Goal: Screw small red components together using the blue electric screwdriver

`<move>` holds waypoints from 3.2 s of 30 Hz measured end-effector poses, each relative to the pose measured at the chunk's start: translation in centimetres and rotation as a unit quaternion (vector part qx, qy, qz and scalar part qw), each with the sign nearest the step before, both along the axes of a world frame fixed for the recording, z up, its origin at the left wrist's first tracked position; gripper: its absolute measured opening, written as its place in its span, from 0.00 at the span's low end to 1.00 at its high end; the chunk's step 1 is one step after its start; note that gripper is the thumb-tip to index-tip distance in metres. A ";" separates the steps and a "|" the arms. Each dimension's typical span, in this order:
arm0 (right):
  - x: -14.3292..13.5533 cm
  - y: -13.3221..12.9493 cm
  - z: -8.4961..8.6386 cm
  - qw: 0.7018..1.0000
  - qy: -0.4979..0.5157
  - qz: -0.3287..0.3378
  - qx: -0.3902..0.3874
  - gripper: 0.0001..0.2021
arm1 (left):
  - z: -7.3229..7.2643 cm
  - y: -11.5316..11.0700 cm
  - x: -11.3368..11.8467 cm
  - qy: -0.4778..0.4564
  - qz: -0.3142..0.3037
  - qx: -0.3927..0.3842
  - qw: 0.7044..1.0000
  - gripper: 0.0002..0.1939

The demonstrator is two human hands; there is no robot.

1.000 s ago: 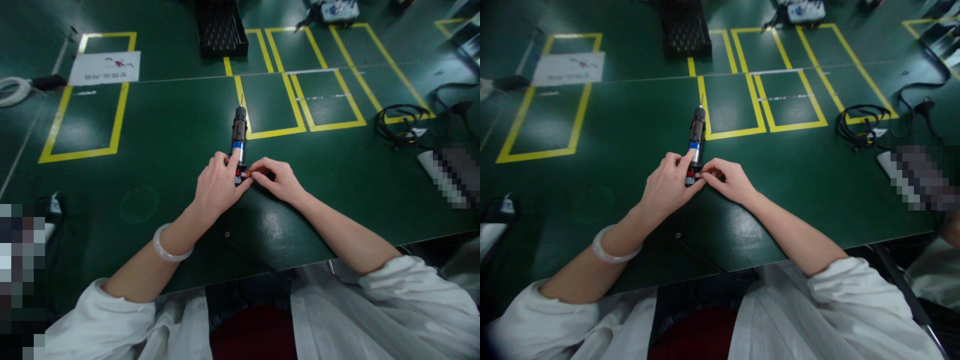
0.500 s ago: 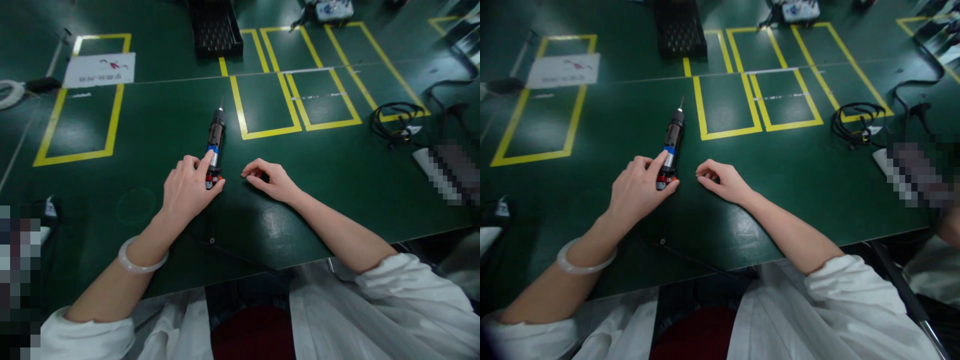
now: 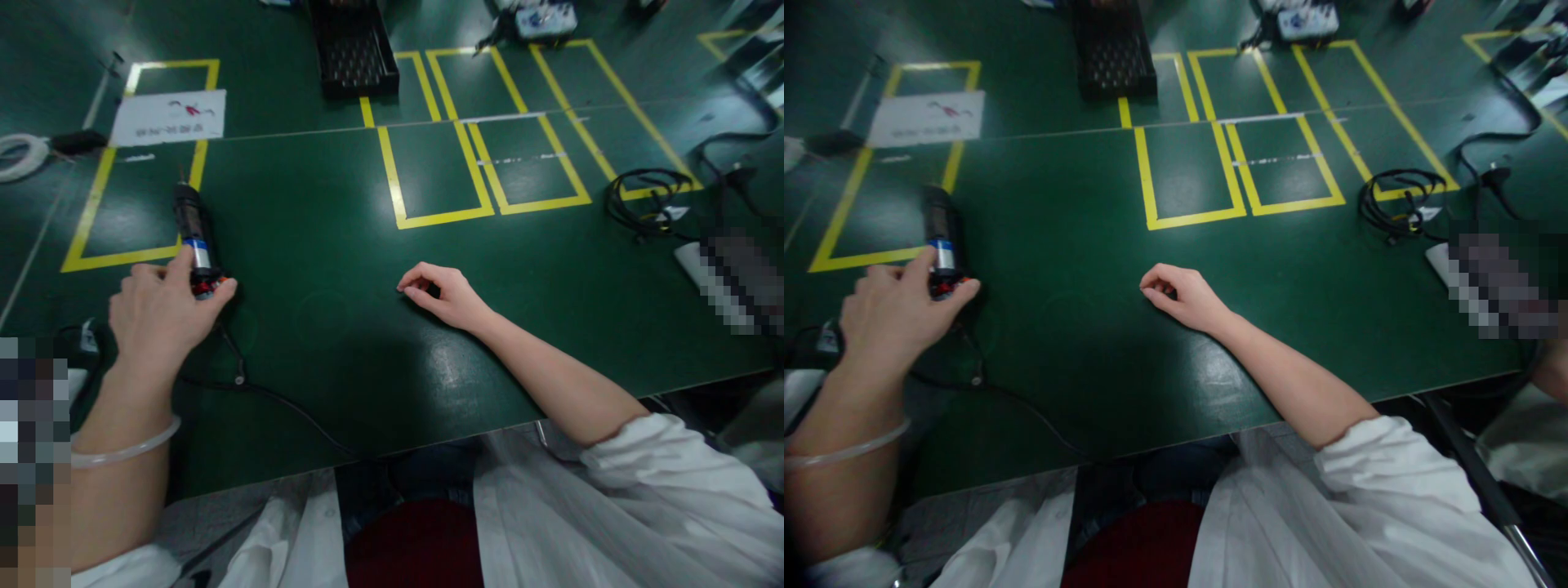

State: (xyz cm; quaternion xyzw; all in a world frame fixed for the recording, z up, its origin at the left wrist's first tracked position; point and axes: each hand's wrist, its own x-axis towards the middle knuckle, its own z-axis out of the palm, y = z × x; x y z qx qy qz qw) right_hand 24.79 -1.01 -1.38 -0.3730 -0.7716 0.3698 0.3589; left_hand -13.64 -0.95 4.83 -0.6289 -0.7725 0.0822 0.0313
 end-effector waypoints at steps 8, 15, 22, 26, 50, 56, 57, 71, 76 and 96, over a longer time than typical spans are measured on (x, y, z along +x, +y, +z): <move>-0.1 0.0 0.0 1.000 -0.009 0.000 0.000 0.06 | 0.6 -0.2 -3.3 -0.009 0.063 0.024 0.998 0.43; -0.1 0.0 -0.1 1.000 -0.004 -0.001 0.000 0.07 | 0.6 -0.6 -2.1 -0.009 0.087 0.036 0.995 0.44; -0.1 0.0 0.1 1.000 -0.010 -0.003 0.000 0.07 | 0.7 -0.3 -1.6 0.029 0.095 0.006 0.995 0.47; -0.1 0.0 0.1 1.000 -0.015 -0.006 -0.005 0.07 | 0.9 0.2 -1.7 0.024 0.070 -0.015 0.997 0.44; -0.1 0.1 0.2 1.000 -0.020 0.000 -0.011 0.07 | 1.2 -1.1 5.1 -0.266 -0.097 0.120 0.951 0.20; 0.0 0.0 0.0 0.999 -0.006 -0.001 -0.033 0.06 | -0.6 -0.2 13.4 -0.547 -0.226 -0.085 0.802 0.17; 0.0 0.0 -0.1 0.999 0.006 0.000 -0.044 0.06 | -0.8 0.0 14.4 -0.563 -0.242 -0.114 0.782 0.18; -0.2 0.1 -0.9 0.989 0.098 0.045 -0.105 0.16 | -3.4 0.1 16.5 -0.598 -0.269 -0.143 0.742 0.21; -0.1 0.1 -1.1 0.989 0.107 0.022 -0.101 0.16 | -3.9 -0.1 16.9 -0.707 -0.165 -0.157 0.670 0.18; -0.1 0.2 -1.2 0.991 0.117 0.009 -0.061 0.11 | -4.5 -0.5 16.9 -0.676 -0.235 -0.001 0.699 0.13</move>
